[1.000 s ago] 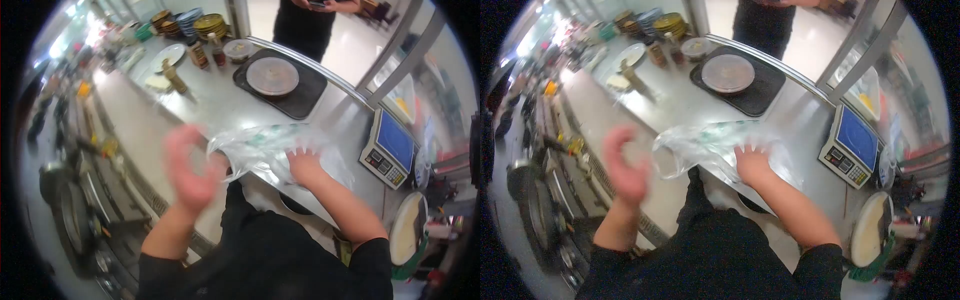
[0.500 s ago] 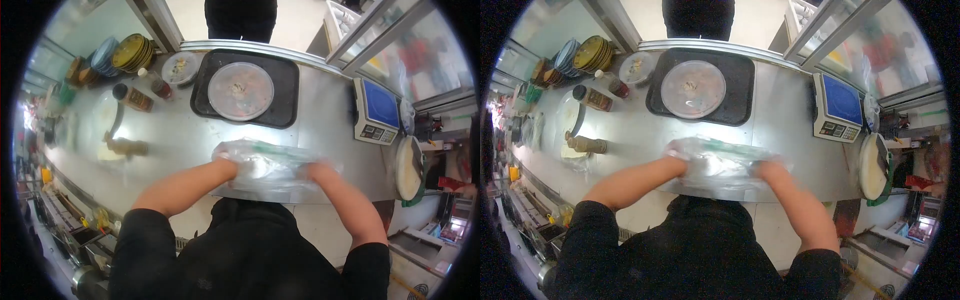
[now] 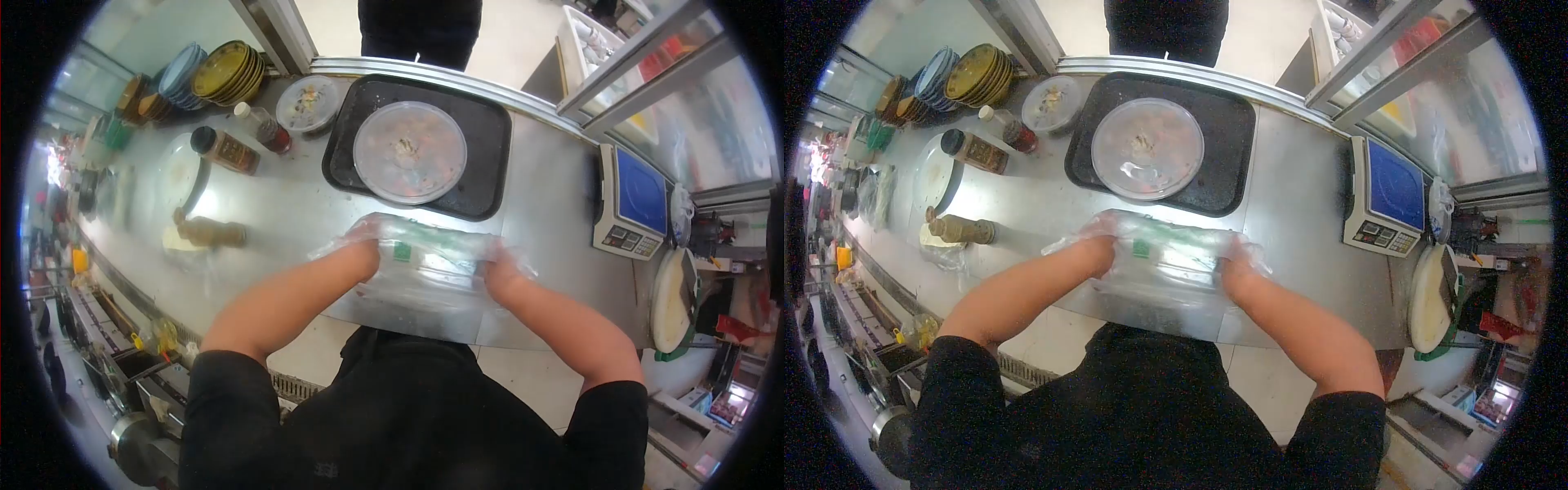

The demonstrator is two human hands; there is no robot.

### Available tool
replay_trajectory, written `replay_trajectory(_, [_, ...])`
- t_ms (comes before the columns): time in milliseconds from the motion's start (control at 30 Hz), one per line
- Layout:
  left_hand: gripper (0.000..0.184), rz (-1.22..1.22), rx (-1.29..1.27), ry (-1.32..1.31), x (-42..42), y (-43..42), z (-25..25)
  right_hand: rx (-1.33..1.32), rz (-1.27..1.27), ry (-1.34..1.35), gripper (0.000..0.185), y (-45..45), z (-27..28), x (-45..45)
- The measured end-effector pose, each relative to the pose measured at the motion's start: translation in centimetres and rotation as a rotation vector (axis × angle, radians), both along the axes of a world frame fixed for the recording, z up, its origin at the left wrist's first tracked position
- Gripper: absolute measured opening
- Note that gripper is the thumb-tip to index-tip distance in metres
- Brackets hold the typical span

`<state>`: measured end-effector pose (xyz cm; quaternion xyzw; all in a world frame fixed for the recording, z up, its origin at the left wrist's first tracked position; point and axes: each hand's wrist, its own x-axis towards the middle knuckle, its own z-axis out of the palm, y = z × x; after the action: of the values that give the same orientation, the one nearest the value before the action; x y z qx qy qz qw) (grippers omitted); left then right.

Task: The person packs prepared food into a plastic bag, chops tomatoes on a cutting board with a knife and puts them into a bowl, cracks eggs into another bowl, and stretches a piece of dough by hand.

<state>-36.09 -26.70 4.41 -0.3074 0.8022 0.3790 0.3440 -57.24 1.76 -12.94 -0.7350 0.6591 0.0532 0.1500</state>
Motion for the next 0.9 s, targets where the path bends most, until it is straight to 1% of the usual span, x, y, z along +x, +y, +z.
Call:
replay_trajectory(33, [0.04, -0.543, -0.285, 0.032, -0.1, 0.3, 0.5, 0.351, 0.076, 0.207, 0.027, -3.1, 6.7, 1.6])
replay_trajectory(67, [0.04, -0.54, -0.283, 0.031, 0.0, 0.5, -0.5, 0.659, 0.191, 0.362, 0.027, -6.2, 13.6, 3.3])
replay_trajectory(100, [0.041, -0.777, -0.25, -0.112, -0.1, 0.5, -2.3, 0.657, 0.196, 0.366, 0.027, -6.7, 13.9, 3.2])
replay_trajectory(133, [0.043, -1.013, -0.214, -0.26, -0.2, 0.6, -3.2, 0.633, 0.01, 0.152, 0.027, -7.0, 14.1, 3.1])
replay_trajectory(167, [0.043, -1.011, -0.215, -0.259, -0.1, 0.7, -3.2, 0.603, -0.175, -0.064, 0.026, -7.2, 14.3, 3.2])
replay_trajectory(200, [0.04, -1.008, -0.249, -0.196, 0.1, 0.8, -3.1, 0.602, -0.172, -0.063, 0.026, -7.5, 15.7, 3.5])
replay_trajectory(233, [0.038, -1.003, -0.284, -0.134, 0.6, 0.9, -3.0, 0.38, 0.042, -0.103, 0.022, -7.6, 17.4, 3.8])
replay_trajectory(267, [0.031, -0.775, -0.399, -0.01, 3.2, 0.8, -11.3, 0.153, 0.256, -0.14, 0.018, -7.8, 18.4, 3.9])
replay_trajectory(300, [0.026, -0.514, -0.478, 0.159, 5.9, 0.7, -19.4, 0.148, 0.265, -0.136, 0.018, -7.7, 18.1, 3.5])
replay_trajectory(333, [0.022, -0.278, -0.523, 0.351, 8.4, 0.6, -27.1, 0.021, 0.235, -0.044, 0.018, -7.3, 17.3, 2.8])
replay_trajectory(367, [0.022, -0.468, -0.493, 0.22, 6.4, 1.5, -20.8, -0.107, 0.201, 0.046, 0.018, -6.8, 16.3, 1.9])
replay_trajectory(400, [0.022, -0.669, -0.445, 0.106, 4.3, 2.5, -13.8, 0.001, 0.272, 0.23, 0.019, -6.6, 15.5, 0.8])
replay_trajectory(433, [0.022, -0.856, -0.377, 0.017, 2.0, 3.4, -6.4, -0.005, 0.272, 0.235, 0.019, -7.0, 16.1, 1.1])
replay_trajectory(500, [0.024, -0.863, -0.4, 0.142, 0.6, 6.3, -0.9, 0.052, 0.006, -0.313, 0.021, -7.9, 18.7, 2.9])
replay_trajectory(533, [0.024, -0.857, -0.401, 0.14, 0.6, 6.9, 1.5, 0.004, 0.013, -0.307, 0.021, -7.9, 19.2, 3.5])
replay_trajectory(567, [0.026, -0.838, -0.239, 0.197, 0.7, 7.4, 3.6, 0.002, 0.016, -0.307, 0.021, -7.8, 20.2, 3.8])
replay_trajectory(600, [0.028, -0.816, -0.078, 0.254, 0.8, 7.6, 4.5, 0.153, -0.019, -0.281, 0.031, -7.8, 21.6, 4.0])
replay_trajectory(633, [0.028, -0.814, -0.081, 0.253, 1.3, 7.2, 4.4, 0.303, -0.053, -0.253, 0.042, -7.7, 22.6, 4.1])
replay_trajectory(667, [0.038, -0.926, -0.44, 0.4, 2.4, 6.3, 4.1, 0.3, -0.049, -0.252, 0.042, -7.2, 23.0, 4.1])
replay_trajectory(700, [0.053, -1.021, -0.806, 0.543, 3.4, 5.5, 3.6, 0.155, 0.035, -0.041, 0.061, -6.4, 23.3, 3.6])
replay_trajectory(733, [0.053, -1.02, -0.809, 0.542, 3.8, 4.4, 2.8, 0.008, 0.115, 0.171, 0.08, -5.8, 23.5, 3.0])
replay_trajectory(767, [0.074, -0.991, -0.807, 0.378, 3.9, 2.9, 1.8, 0.007, 0.115, 0.171, 0.08, -5.6, 22.8, 2.2])
replay_trajectory(800, [0.096, -0.957, -0.8, 0.216, 4.0, 1.7, 0.7, 0.156, 0.06, 0.237, 0.095, -5.3, 21.2, 1.4])
replay_trajectory(833, [0.096, -0.955, -0.8, 0.217, 4.1, 0.6, -0.4, 0.305, 0.004, 0.304, 0.11, -5.1, 19.6, 0.6])
replay_trajectory(867, [0.097, -0.944, -0.711, 0.101, 4.1, -0.4, -1.5, 0.304, 0.005, 0.307, 0.11, -4.9, 18.2, -0.1])
replay_trajectory(900, [0.097, -0.931, -0.621, -0.014, 4.0, -1.2, -2.5, 0.375, 0.013, 0.332, 0.111, -4.8, 17.2, -0.6])
